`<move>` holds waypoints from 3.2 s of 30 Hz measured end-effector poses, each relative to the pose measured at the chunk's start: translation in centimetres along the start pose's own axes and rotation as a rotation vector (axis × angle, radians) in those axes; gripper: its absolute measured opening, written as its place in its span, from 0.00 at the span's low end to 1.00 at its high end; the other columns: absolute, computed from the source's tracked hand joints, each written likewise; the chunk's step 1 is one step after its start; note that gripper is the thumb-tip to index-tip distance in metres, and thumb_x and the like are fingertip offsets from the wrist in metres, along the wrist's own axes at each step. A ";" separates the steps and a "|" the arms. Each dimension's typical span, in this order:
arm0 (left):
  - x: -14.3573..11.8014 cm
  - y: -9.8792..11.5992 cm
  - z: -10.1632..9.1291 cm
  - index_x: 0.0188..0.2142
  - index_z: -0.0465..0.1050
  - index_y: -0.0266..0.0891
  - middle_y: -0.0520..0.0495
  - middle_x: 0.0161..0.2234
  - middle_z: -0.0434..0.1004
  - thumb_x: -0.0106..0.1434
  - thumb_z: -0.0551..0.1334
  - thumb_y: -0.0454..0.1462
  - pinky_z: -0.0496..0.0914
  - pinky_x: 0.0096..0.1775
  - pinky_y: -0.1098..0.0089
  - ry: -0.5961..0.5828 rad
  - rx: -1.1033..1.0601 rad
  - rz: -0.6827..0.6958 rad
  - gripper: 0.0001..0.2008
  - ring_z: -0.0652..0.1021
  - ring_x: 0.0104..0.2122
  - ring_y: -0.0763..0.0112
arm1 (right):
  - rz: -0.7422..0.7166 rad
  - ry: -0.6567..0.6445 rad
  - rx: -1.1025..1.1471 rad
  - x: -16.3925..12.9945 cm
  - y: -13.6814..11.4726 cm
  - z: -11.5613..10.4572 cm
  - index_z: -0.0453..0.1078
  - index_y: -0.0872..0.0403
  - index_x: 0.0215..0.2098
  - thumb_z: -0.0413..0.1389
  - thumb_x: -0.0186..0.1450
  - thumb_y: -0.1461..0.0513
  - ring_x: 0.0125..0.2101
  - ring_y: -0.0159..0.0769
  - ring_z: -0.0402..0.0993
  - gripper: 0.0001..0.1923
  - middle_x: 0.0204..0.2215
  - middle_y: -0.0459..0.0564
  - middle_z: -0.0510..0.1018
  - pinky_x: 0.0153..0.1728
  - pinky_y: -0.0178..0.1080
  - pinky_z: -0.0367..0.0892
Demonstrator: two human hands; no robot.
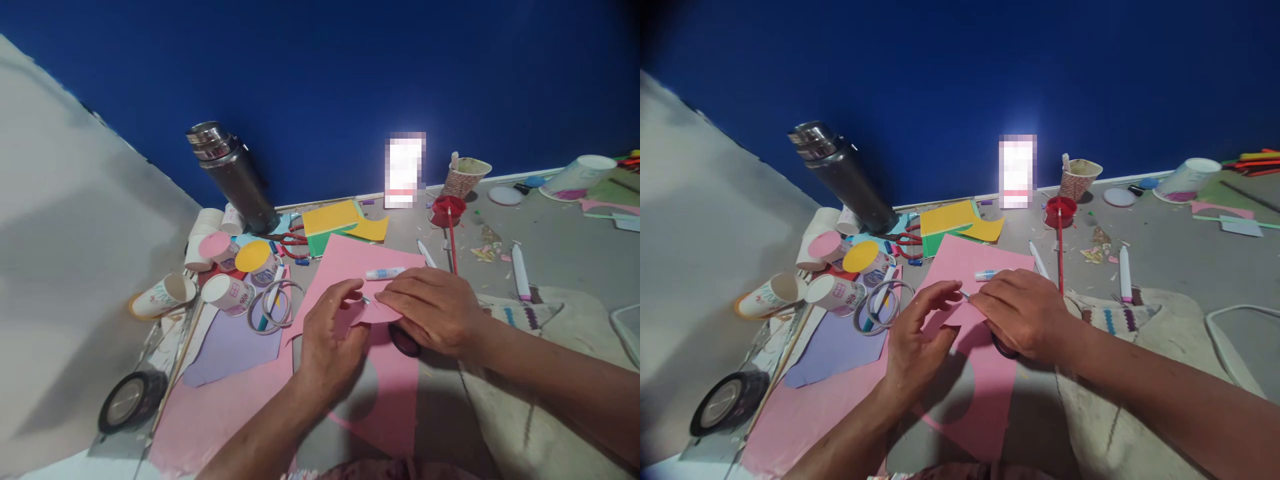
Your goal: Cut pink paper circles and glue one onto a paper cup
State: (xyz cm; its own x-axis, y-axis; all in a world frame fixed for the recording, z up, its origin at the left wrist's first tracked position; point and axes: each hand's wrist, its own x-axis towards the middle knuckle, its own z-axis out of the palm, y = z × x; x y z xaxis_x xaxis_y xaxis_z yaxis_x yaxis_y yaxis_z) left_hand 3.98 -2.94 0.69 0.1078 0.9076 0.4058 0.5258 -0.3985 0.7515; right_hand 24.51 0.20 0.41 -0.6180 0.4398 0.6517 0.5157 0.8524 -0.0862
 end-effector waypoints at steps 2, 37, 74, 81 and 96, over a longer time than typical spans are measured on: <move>0.1 0.1 -0.1 0.43 0.74 0.41 0.47 0.40 0.82 0.55 0.58 0.24 0.76 0.43 0.66 0.070 -0.008 0.072 0.18 0.81 0.40 0.67 | 0.019 -0.007 -0.022 0.0 -0.1 0.0 0.76 0.56 0.47 0.54 0.68 0.68 0.41 0.45 0.79 0.12 0.38 0.55 0.84 0.44 0.47 0.72; 0.8 1.2 -0.6 0.33 0.78 0.40 0.53 0.31 0.80 0.59 0.64 0.33 0.68 0.38 0.72 -0.131 -0.275 -0.501 0.03 0.76 0.33 0.70 | 0.424 -0.207 0.342 0.3 -0.9 0.9 0.71 0.53 0.25 0.53 0.70 0.60 0.22 0.31 0.68 0.15 0.19 0.45 0.74 0.26 0.36 0.55; 1.0 0.9 -1.0 0.24 0.79 0.39 0.52 0.24 0.79 0.56 0.67 0.34 0.68 0.31 0.74 -0.105 -0.314 -0.532 0.05 0.75 0.27 0.73 | 0.480 -0.268 0.477 0.8 -0.9 0.2 0.75 0.55 0.34 0.57 0.67 0.60 0.25 0.31 0.70 0.07 0.24 0.45 0.78 0.29 0.34 0.58; 1.1 0.9 -1.0 0.23 0.77 0.37 0.53 0.22 0.77 0.55 0.67 0.35 0.67 0.29 0.74 -0.063 -0.337 -0.562 0.06 0.73 0.25 0.74 | 0.563 -0.327 0.479 0.7 -0.7 0.4 0.71 0.54 0.27 0.58 0.66 0.58 0.23 0.29 0.66 0.11 0.20 0.41 0.72 0.27 0.35 0.56; 0.9 0.1 -0.8 0.39 0.85 0.42 0.47 0.34 0.85 0.64 0.62 0.38 0.72 0.40 0.67 -0.229 -0.212 -0.432 0.11 0.80 0.36 0.63 | 0.500 -0.314 -0.042 0.4 2.5 1.4 0.75 0.55 0.46 0.54 0.71 0.62 0.48 0.46 0.72 0.10 0.46 0.57 0.79 0.43 0.41 0.66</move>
State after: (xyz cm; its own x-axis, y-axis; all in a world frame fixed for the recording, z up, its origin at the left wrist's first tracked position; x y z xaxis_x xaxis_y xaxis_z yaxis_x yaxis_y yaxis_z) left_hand 3.49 -2.25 1.52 0.1128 0.9911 -0.0701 0.3832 0.0217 0.9234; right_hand 24.76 2.92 -0.62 -0.4364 0.8534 0.2851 0.8087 0.5109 -0.2913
